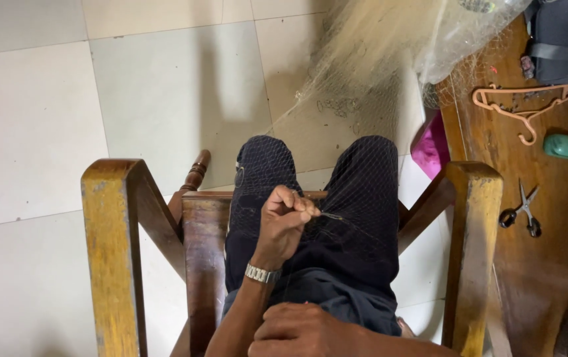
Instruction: Repairing or weaving a fine mesh fishing net using a pink plastic shuttle.
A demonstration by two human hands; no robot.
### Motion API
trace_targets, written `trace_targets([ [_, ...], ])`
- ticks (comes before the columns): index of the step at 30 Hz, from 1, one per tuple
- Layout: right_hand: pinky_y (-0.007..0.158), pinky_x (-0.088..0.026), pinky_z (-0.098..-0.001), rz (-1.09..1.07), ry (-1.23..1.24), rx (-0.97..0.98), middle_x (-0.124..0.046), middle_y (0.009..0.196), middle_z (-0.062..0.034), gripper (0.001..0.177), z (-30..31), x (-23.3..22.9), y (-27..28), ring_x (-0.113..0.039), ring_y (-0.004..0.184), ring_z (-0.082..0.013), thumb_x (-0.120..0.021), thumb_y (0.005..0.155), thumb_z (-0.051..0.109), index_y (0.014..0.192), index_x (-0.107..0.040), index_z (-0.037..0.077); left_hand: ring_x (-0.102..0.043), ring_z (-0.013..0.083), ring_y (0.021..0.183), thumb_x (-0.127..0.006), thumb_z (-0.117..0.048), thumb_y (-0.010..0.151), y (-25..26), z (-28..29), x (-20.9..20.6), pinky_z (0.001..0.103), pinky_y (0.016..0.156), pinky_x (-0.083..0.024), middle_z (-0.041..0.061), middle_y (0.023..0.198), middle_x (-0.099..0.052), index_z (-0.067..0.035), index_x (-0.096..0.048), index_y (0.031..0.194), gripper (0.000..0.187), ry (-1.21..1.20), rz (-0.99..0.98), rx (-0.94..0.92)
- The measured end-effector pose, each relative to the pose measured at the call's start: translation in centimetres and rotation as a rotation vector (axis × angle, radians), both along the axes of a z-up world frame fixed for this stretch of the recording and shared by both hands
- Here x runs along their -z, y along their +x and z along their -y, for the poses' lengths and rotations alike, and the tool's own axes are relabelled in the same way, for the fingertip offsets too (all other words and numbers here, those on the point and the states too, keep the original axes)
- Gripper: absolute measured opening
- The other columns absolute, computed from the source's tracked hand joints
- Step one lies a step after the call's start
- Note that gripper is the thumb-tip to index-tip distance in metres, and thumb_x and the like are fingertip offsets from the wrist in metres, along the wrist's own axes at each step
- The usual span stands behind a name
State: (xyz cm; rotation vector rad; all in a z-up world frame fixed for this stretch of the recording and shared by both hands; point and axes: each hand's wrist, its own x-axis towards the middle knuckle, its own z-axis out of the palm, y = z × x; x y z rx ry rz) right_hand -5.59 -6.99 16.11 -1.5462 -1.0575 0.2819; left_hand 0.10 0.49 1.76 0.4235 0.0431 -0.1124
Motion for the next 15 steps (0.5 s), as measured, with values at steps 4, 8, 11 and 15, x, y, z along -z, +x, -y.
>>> trace_targets([
  [4,0.07,-0.049,-0.0364,-0.197,-0.005,0.098,-0.057,0.08,-0.016,0.028,-0.3,-1.9,0.1,-0.059,0.069,-0.0279,-0.042,0.099,0.021,0.092,-0.057,-0.001,-0.057,0.0199,0.077,-0.06,0.013,0.075,-0.4,-0.7,-0.2,0.038,0.082,-0.05,0.006,0.078,-0.056,-0.009,-0.048,0.084,0.026,-0.068,0.029,0.052],
  [8,0.064,-0.046,-0.0334,-0.132,0.004,0.105,-0.054,0.075,-0.0147,0.033,-0.9,-2.6,0.5,-0.054,0.063,-0.0246,-0.037,0.101,0.022,0.086,-0.056,-0.001,-0.054,0.0169,0.078,-0.06,0.012,0.072,-0.7,-1.0,-0.2,0.038,0.085,-0.048,0.003,0.077,-0.054,-0.01,-0.048,0.083,0.027,-0.051,0.03,0.081],
  [11,0.058,-0.044,-0.0327,-0.167,-0.027,0.11,-0.053,0.072,-0.0128,0.021,-1.0,-3.2,0.7,-0.05,0.057,-0.023,-0.047,0.097,0.015,0.086,-0.056,0.0,-0.057,0.0167,0.08,-0.06,0.01,0.075,-0.7,-1.5,-0.3,0.039,0.087,-0.049,0.003,0.078,-0.056,-0.01,-0.05,0.085,0.025,-0.038,0.067,0.103],
  [15,0.059,-0.045,-0.0334,-0.095,-0.004,0.123,-0.054,0.074,-0.0137,0.019,-1.2,-2.6,0.3,-0.052,0.057,-0.0243,-0.049,0.096,0.012,0.086,-0.056,-0.001,-0.057,0.0171,0.079,-0.063,0.008,0.075,-0.6,-1.6,0.1,0.039,0.086,-0.048,0.003,0.078,-0.056,-0.01,-0.05,0.086,0.025,-0.044,0.103,0.107],
])
